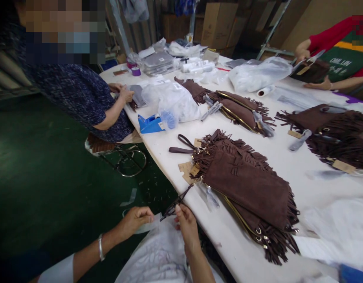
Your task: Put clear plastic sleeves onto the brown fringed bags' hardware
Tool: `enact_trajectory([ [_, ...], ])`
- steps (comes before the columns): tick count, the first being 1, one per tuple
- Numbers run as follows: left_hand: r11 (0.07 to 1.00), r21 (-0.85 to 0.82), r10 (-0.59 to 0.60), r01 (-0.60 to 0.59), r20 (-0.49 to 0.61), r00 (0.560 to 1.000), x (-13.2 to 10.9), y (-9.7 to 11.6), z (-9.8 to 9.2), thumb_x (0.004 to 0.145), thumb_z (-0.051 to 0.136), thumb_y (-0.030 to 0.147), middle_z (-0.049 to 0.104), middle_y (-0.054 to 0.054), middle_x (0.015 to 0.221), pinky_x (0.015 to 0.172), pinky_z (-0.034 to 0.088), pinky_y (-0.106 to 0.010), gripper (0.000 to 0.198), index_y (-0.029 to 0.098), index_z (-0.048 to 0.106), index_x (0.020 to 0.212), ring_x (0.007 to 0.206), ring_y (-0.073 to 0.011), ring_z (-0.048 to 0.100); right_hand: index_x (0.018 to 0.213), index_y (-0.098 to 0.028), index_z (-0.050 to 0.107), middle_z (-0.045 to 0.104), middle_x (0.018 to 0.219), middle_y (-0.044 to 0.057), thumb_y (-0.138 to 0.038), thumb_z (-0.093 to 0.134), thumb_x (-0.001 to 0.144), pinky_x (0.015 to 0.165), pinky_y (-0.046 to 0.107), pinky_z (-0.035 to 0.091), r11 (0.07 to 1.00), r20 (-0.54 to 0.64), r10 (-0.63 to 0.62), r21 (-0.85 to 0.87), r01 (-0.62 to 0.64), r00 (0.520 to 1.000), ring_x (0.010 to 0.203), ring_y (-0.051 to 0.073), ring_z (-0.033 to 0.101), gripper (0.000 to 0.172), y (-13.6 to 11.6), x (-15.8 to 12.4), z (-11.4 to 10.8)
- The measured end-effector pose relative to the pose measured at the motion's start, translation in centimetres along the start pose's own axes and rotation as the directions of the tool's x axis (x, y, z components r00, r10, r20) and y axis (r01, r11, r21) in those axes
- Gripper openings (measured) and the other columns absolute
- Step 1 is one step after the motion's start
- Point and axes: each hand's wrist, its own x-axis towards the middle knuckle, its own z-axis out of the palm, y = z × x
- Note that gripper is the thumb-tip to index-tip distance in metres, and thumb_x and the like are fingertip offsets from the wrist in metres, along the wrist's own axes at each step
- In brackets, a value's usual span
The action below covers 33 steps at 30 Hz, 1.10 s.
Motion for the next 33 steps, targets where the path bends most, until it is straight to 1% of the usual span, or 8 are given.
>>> enact_trajectory([
  [3, 0.986, 0.163, 0.049, -0.044, -0.028, 0.998, -0.3, 0.6, -0.4, 0.084, 0.058, 0.042, 0.059, 0.001, 0.066, 0.06, 0.033, -0.024, 0.031, 0.014, 0.066, 0.074, 0.061, -0.0136, 0.049, 0.11, -0.022, 0.065, 0.068, 0.1, 0.004, -0.046, 0.078, 0.068, 0.056, 0.02, 0.041, 0.983, 0.154, 0.058, 0.164, -0.083, 0.986, 0.072, 0.013, 0.058, 0.05, -1.3, 0.9, 1.0],
  [7, 0.968, 0.239, 0.086, -0.07, -0.057, 0.995, -0.2, 0.4, -0.4, 0.09, 0.048, 0.045, 0.058, 0.001, 0.068, 0.061, 0.034, -0.025, 0.036, 0.015, 0.063, 0.075, 0.063, -0.0144, 0.049, 0.1, -0.019, 0.067, 0.068, 0.093, 0.004, -0.041, 0.081, 0.065, 0.055, 0.019, 0.039, 0.939, 0.283, 0.049, 0.315, -0.141, 0.958, 0.066, 0.01, 0.056, 0.044, -2.2, 1.1, 1.9],
  [12, 0.975, 0.206, 0.09, -0.077, -0.052, 0.995, 0.5, 0.7, 0.4, 0.092, 0.04, 0.049, 0.059, -0.001, 0.07, 0.063, 0.036, -0.025, 0.042, 0.016, 0.062, 0.078, 0.065, -0.0157, 0.051, 0.084, -0.017, 0.064, 0.063, 0.076, 0.0, -0.043, 0.079, 0.069, 0.046, 0.017, 0.029, 0.946, 0.31, 0.012, 0.303, -0.111, 0.951, 0.053, 0.005, 0.045, 0.033, -2.7, 0.4, 2.1],
  [16, 0.984, 0.159, 0.086, -0.081, -0.024, 0.996, 1.1, 1.9, 1.1, 0.091, 0.042, 0.049, 0.061, -0.002, 0.072, 0.064, 0.038, -0.025, 0.042, 0.015, 0.063, 0.079, 0.068, -0.017, 0.054, 0.087, -0.018, 0.06, 0.068, 0.085, 0.002, -0.043, 0.073, 0.075, 0.046, 0.018, 0.029, 0.961, 0.296, -0.071, 0.275, -0.014, 0.952, 0.051, 0.005, 0.045, 0.031, -3.1, -0.1, 2.0],
  [18, 0.988, 0.134, 0.083, -0.077, -0.041, 0.996, 1.3, 2.3, 1.3, 0.09, 0.043, 0.05, 0.061, -0.002, 0.072, 0.064, 0.038, -0.026, 0.041, 0.015, 0.062, 0.077, 0.069, -0.0174, 0.054, 0.088, -0.018, 0.06, 0.069, 0.088, 0.004, -0.044, 0.072, 0.076, 0.046, 0.019, 0.03, 0.976, 0.278, -0.088, 0.218, 0.026, 0.957, 0.05, 0.006, 0.046, 0.031, -3.3, -0.3, 1.6],
  [23, 0.993, 0.108, 0.055, -0.045, -0.093, 0.994, 1.6, 2.0, 1.3, 0.09, 0.045, 0.051, 0.06, -0.002, 0.069, 0.062, 0.037, -0.026, 0.041, 0.015, 0.061, 0.076, 0.066, -0.0172, 0.052, 0.086, -0.017, 0.059, 0.07, 0.074, 0.003, -0.047, 0.071, 0.075, 0.045, 0.021, 0.032, 0.998, 0.312, -0.059, 0.036, 0.05, 0.948, 0.046, 0.008, 0.045, 0.034, -3.4, -0.1, 0.5],
  [29, 0.978, 0.193, 0.102, -0.079, -0.11, 0.989, 1.8, 1.9, 1.5, 0.092, 0.041, 0.05, 0.062, -0.003, 0.074, 0.066, 0.038, -0.027, 0.041, 0.017, 0.061, 0.079, 0.071, -0.0186, 0.054, 0.089, -0.017, 0.057, 0.07, 0.075, 0.005, -0.041, 0.075, 0.071, 0.043, 0.018, 0.028, 0.985, 0.229, -0.041, 0.171, 0.002, 0.973, 0.048, 0.007, 0.046, 0.036, -4.2, -0.4, 0.5],
  [33, 0.945, 0.307, 0.158, -0.117, -0.115, 0.981, 1.8, 2.6, 1.4, 0.094, 0.039, 0.048, 0.059, -0.002, 0.073, 0.067, 0.038, -0.027, 0.04, 0.018, 0.06, 0.078, 0.072, -0.019, 0.054, 0.087, -0.017, 0.056, 0.069, 0.075, 0.004, -0.045, 0.076, 0.071, 0.041, 0.016, 0.024, 0.95, 0.28, 0.023, 0.293, -0.108, 0.96, 0.047, 0.006, 0.045, 0.037, -4.8, -0.9, 0.7],
])
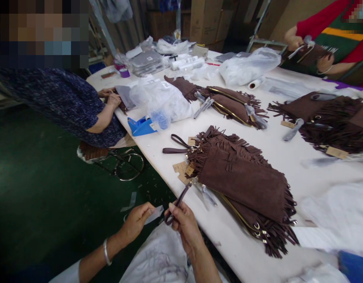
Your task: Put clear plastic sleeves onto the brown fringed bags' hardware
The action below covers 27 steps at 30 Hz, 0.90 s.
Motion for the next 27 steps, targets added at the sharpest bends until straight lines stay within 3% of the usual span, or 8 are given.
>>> enact_trajectory([
  [5, 0.998, 0.065, 0.025, -0.027, 0.024, 0.999, -0.2, 0.5, -0.3, 0.095, 0.037, 0.044, 0.062, -0.005, 0.08, 0.073, 0.04, -0.029, 0.038, 0.019, 0.062, 0.082, 0.079, -0.0211, 0.056, 0.082, -0.017, 0.059, 0.069, 0.08, 0.004, -0.044, 0.08, 0.067, 0.047, 0.017, 0.037, 0.994, 0.043, 0.009, 0.105, -0.013, 0.999, 0.048, 0.004, 0.047, 0.038, -0.1, 0.1, -0.2],
  [8, 0.995, 0.083, 0.062, -0.062, 0.012, 0.998, -0.5, 0.6, -0.2, 0.096, 0.036, 0.041, 0.064, -0.006, 0.086, 0.077, 0.041, -0.029, 0.036, 0.02, 0.065, 0.087, 0.083, -0.0215, 0.057, 0.083, -0.016, 0.062, 0.067, 0.073, 0.001, -0.041, 0.081, 0.067, 0.051, 0.018, 0.041, 0.992, 0.028, -0.006, 0.124, 0.002, 1.0, 0.05, 0.005, 0.051, 0.035, 0.2, 0.4, -0.4],
  [11, 0.995, 0.075, 0.064, -0.061, -0.032, 0.997, -0.8, 0.6, 0.0, 0.096, 0.037, 0.038, 0.064, -0.006, 0.088, 0.078, 0.042, -0.03, 0.033, 0.021, 0.065, 0.09, 0.085, -0.0216, 0.058, 0.082, -0.016, 0.062, 0.062, 0.062, -0.002, -0.039, 0.079, 0.071, 0.053, 0.018, 0.043, 0.993, -0.019, -0.049, 0.103, 0.05, 0.999, 0.051, 0.006, 0.052, 0.031, 0.5, 0.6, -0.4],
  [16, 0.993, 0.095, 0.085, -0.075, -0.11, 0.99, -1.0, 0.7, 0.1, 0.096, 0.039, 0.034, 0.065, -0.007, 0.094, 0.08, 0.044, -0.031, 0.028, 0.022, 0.064, 0.093, 0.089, -0.022, 0.06, 0.08, -0.017, 0.059, 0.061, 0.061, -0.002, -0.042, 0.077, 0.072, 0.052, 0.018, 0.04, 0.995, -0.077, -0.084, 0.041, 0.088, 0.993, 0.05, 0.006, 0.05, 0.032, 0.5, 0.7, 0.1],
  [20, 0.953, 0.224, 0.237, -0.203, -0.138, 0.962, -1.0, 0.7, 0.0, 0.096, 0.039, 0.026, 0.065, -0.008, 0.1, 0.092, 0.043, -0.035, 0.025, 0.021, 0.063, 0.095, 0.1, -0.023, 0.059, 0.077, -0.017, 0.056, 0.06, 0.055, -0.003, -0.043, 0.076, 0.073, 0.051, 0.018, 0.039, 0.996, -0.115, -0.095, -0.01, 0.094, 0.989, 0.047, 0.006, 0.048, 0.033, 0.4, 0.7, 0.4],
  [27, 0.792, 0.468, 0.467, -0.392, -0.05, 0.883, -1.0, 0.5, -0.2, 0.094, 0.039, 0.013, 0.066, -0.01, 0.105, 0.1, 0.043, -0.042, 0.025, 0.019, 0.06, 0.104, 0.109, -0.0233, 0.057, 0.074, -0.018, 0.052, 0.06, 0.052, -0.003, -0.046, 0.076, 0.071, 0.048, 0.019, 0.037, 0.988, -0.17, -0.138, -0.095, 0.123, 0.976, 0.044, 0.007, 0.048, 0.036, 0.8, 1.1, 0.2],
])
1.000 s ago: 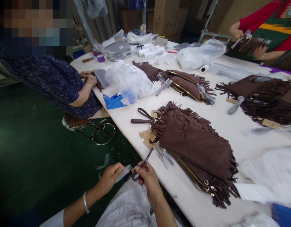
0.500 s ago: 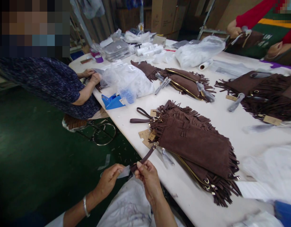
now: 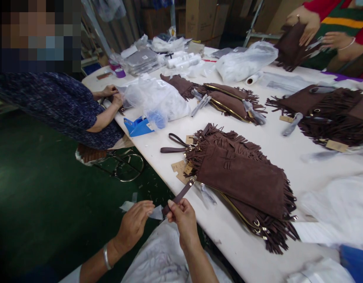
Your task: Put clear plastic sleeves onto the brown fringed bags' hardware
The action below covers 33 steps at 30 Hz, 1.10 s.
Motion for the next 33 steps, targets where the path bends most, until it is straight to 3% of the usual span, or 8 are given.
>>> enact_trajectory([
  [9, 0.983, 0.106, 0.154, -0.148, -0.057, 0.986, 0.1, 0.0, 0.3, 0.09, 0.044, 0.005, 0.065, -0.009, 0.103, 0.098, 0.047, -0.042, 0.024, 0.015, 0.059, 0.105, 0.108, -0.022, 0.057, 0.073, -0.018, 0.053, 0.061, 0.05, -0.001, -0.047, 0.076, 0.069, 0.045, 0.019, 0.038, 0.998, -0.04, -0.029, -0.051, 0.027, 0.999, 0.042, 0.008, 0.048, 0.037, 0.1, 0.2, 0.1],
  [15, 0.971, 0.162, 0.185, -0.176, -0.039, 0.982, 0.4, 0.6, 0.4, 0.089, 0.043, 0.005, 0.065, -0.01, 0.104, 0.098, 0.045, -0.045, 0.024, 0.014, 0.06, 0.105, 0.108, -0.0241, 0.056, 0.071, -0.018, 0.049, 0.059, 0.051, -0.002, -0.045, 0.077, 0.068, 0.046, 0.018, 0.038, 0.997, -0.043, 0.075, 0.031, -0.074, 0.996, 0.043, 0.006, 0.046, 0.039, -0.3, -0.1, 0.2],
  [19, 0.992, 0.072, 0.106, -0.102, -0.055, 0.993, 0.5, 1.0, 0.2, 0.091, 0.041, 0.007, 0.065, -0.01, 0.102, 0.098, 0.043, -0.042, 0.023, 0.015, 0.059, 0.103, 0.105, -0.0229, 0.057, 0.069, -0.019, 0.047, 0.056, 0.05, -0.004, -0.044, 0.079, 0.066, 0.045, 0.017, 0.033, 0.99, -0.049, 0.125, 0.067, -0.122, 0.991, 0.043, 0.006, 0.044, 0.04, -0.1, -0.1, 0.1],
  [23, 0.991, -0.108, -0.083, 0.082, -0.004, 0.997, 0.4, 1.6, 0.3, 0.095, 0.039, 0.017, 0.064, -0.008, 0.101, 0.094, 0.042, -0.038, 0.022, 0.017, 0.06, 0.1, 0.101, -0.0219, 0.057, 0.064, -0.019, 0.045, 0.048, 0.05, -0.007, -0.042, 0.08, 0.064, 0.044, 0.017, 0.024, 0.985, -0.058, 0.152, 0.088, -0.146, 0.987, 0.045, 0.005, 0.036, 0.042, 0.0, -0.1, 0.0],
  [25, 0.945, -0.207, -0.248, 0.252, 0.048, 0.968, 0.4, 2.0, 0.7, 0.096, 0.039, 0.024, 0.065, -0.007, 0.093, 0.085, 0.044, -0.034, 0.024, 0.017, 0.062, 0.094, 0.091, -0.021, 0.059, 0.063, -0.018, 0.047, 0.048, 0.054, -0.006, -0.042, 0.08, 0.065, 0.046, 0.017, 0.025, 0.985, -0.052, 0.153, 0.089, -0.148, 0.987, 0.048, 0.005, 0.036, 0.041, -0.1, -0.2, -0.1],
  [28, 0.773, -0.388, -0.492, 0.502, 0.133, 0.861, 0.7, 2.6, 1.4, 0.094, 0.043, 0.036, 0.062, -0.003, 0.075, 0.067, 0.042, -0.029, 0.03, 0.017, 0.062, 0.081, 0.072, -0.0189, 0.057, 0.063, -0.018, 0.05, 0.053, 0.063, -0.003, -0.045, 0.076, 0.068, 0.052, 0.018, 0.03, 0.99, -0.069, 0.135, 0.043, -0.132, 0.988, 0.058, 0.008, 0.042, 0.038, -0.1, -0.3, -0.2],
  [30, 0.621, -0.521, -0.579, 0.585, 0.199, 0.791, 1.1, 2.9, 1.8, 0.091, 0.047, 0.041, 0.062, -0.002, 0.07, 0.062, 0.04, -0.027, 0.032, 0.017, 0.062, 0.077, 0.067, -0.0181, 0.056, 0.064, -0.019, 0.051, 0.055, 0.065, -0.003, -0.046, 0.075, 0.069, 0.055, 0.019, 0.032, 0.993, -0.082, 0.115, 0.008, -0.114, 0.99, 0.061, 0.01, 0.045, 0.037, 0.0, -0.2, -0.3],
  [33, 0.428, -0.649, -0.613, 0.629, 0.303, 0.729, 1.8, 3.4, 1.9, 0.087, 0.051, 0.047, 0.064, -0.003, 0.07, 0.06, 0.039, -0.025, 0.036, 0.015, 0.064, 0.079, 0.065, -0.0173, 0.055, 0.064, -0.019, 0.05, 0.055, 0.063, -0.003, -0.047, 0.074, 0.069, 0.057, 0.02, 0.034, 0.997, -0.091, 0.078, -0.008, -0.079, 0.993, 0.061, 0.011, 0.046, 0.037, 0.3, -0.1, -0.4],
])
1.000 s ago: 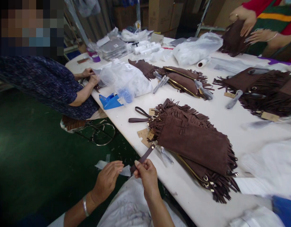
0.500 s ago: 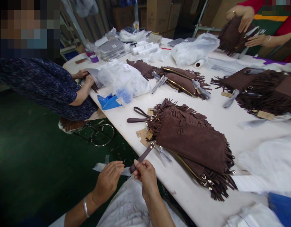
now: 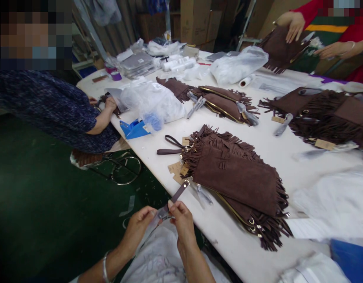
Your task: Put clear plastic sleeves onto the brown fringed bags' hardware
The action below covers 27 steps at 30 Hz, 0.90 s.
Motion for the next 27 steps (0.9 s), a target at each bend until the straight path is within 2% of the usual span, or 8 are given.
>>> enact_trajectory([
  [4, 0.983, -0.15, -0.088, 0.105, 0.113, 0.99, -0.1, 0.7, 0.4, 0.082, 0.058, 0.052, 0.068, -0.007, 0.076, 0.061, 0.04, -0.025, 0.041, 0.013, 0.066, 0.093, 0.069, -0.0188, 0.059, 0.064, -0.02, 0.048, 0.052, 0.061, -0.004, -0.046, 0.072, 0.071, 0.054, 0.021, 0.034, 0.999, 0.003, -0.034, 0.032, 0.033, 0.999, 0.057, 0.01, 0.048, 0.036, 0.4, 0.4, 0.0],
  [8, 0.979, -0.18, -0.069, 0.099, 0.165, 0.984, 0.2, 0.7, 0.9, 0.076, 0.069, 0.044, 0.07, -0.011, 0.091, 0.069, 0.043, -0.028, 0.04, 0.012, 0.065, 0.099, 0.082, -0.0228, 0.063, 0.065, -0.02, 0.048, 0.051, 0.06, -0.005, -0.045, 0.071, 0.072, 0.052, 0.021, 0.034, 0.997, 0.032, -0.038, 0.067, 0.036, 0.999, 0.054, 0.011, 0.05, 0.035, 0.7, 0.5, 0.2],
  [14, 0.998, -0.049, 0.041, -0.034, 0.133, 0.99, 1.1, 1.7, 0.9, 0.081, 0.061, 0.044, 0.067, -0.006, 0.08, 0.068, 0.042, -0.027, 0.031, 0.013, 0.066, 0.083, 0.076, -0.0203, 0.059, 0.062, -0.019, 0.051, 0.054, 0.06, -0.003, -0.036, 0.072, 0.068, 0.052, 0.02, 0.034, 0.999, 0.049, -0.053, -0.004, 0.053, 0.997, 0.059, 0.011, 0.05, 0.028, 0.9, -0.1, 0.6],
  [18, 0.992, 0.109, 0.044, -0.059, 0.129, 0.991, 0.9, 2.3, -0.7, 0.083, 0.057, 0.043, 0.062, -0.002, 0.07, 0.064, 0.039, -0.026, 0.03, 0.015, 0.063, 0.074, 0.069, -0.0183, 0.055, 0.068, -0.017, 0.059, 0.06, 0.064, 0.0, -0.047, 0.071, 0.071, 0.05, 0.019, 0.037, 0.997, 0.096, -0.059, -0.044, 0.064, 0.994, 0.058, 0.011, 0.053, 0.033, 0.1, 0.0, 0.2],
  [22, 0.982, 0.18, 0.018, -0.048, 0.165, 0.986, 0.7, 2.1, -2.3, 0.084, 0.054, 0.041, 0.061, -0.001, 0.067, 0.065, 0.039, -0.027, 0.029, 0.016, 0.061, 0.071, 0.068, -0.0185, 0.055, 0.091, -0.018, 0.063, 0.067, 0.079, 0.003, -0.058, 0.074, 0.065, 0.044, 0.019, 0.039, 0.994, -0.077, -0.071, 0.08, 0.077, 0.995, 0.051, 0.009, 0.054, 0.049, -1.2, 1.7, -0.5],
  [24, 0.979, 0.193, 0.023, -0.061, 0.194, 0.981, 0.7, 1.8, -2.5, 0.084, 0.053, 0.039, 0.062, -0.002, 0.068, 0.066, 0.039, -0.027, 0.028, 0.016, 0.061, 0.07, 0.068, -0.0187, 0.056, 0.09, -0.018, 0.062, 0.066, 0.074, 0.001, -0.057, 0.076, 0.064, 0.042, 0.018, 0.038, 0.98, -0.148, -0.069, 0.173, 0.095, 0.987, 0.049, 0.008, 0.052, 0.049, -1.8, 2.6, -0.7],
  [27, 0.98, 0.192, 0.015, -0.053, 0.191, 0.981, 1.2, 1.5, -2.1, 0.084, 0.053, 0.038, 0.063, -0.002, 0.069, 0.066, 0.039, -0.027, 0.028, 0.015, 0.061, 0.071, 0.069, -0.019, 0.056, 0.083, -0.018, 0.061, 0.063, 0.065, -0.002, -0.051, 0.079, 0.062, 0.04, 0.016, 0.035, 0.958, -0.169, -0.054, 0.269, 0.099, 0.984, 0.046, 0.006, 0.047, 0.043, -2.3, 3.4, -0.8],
])
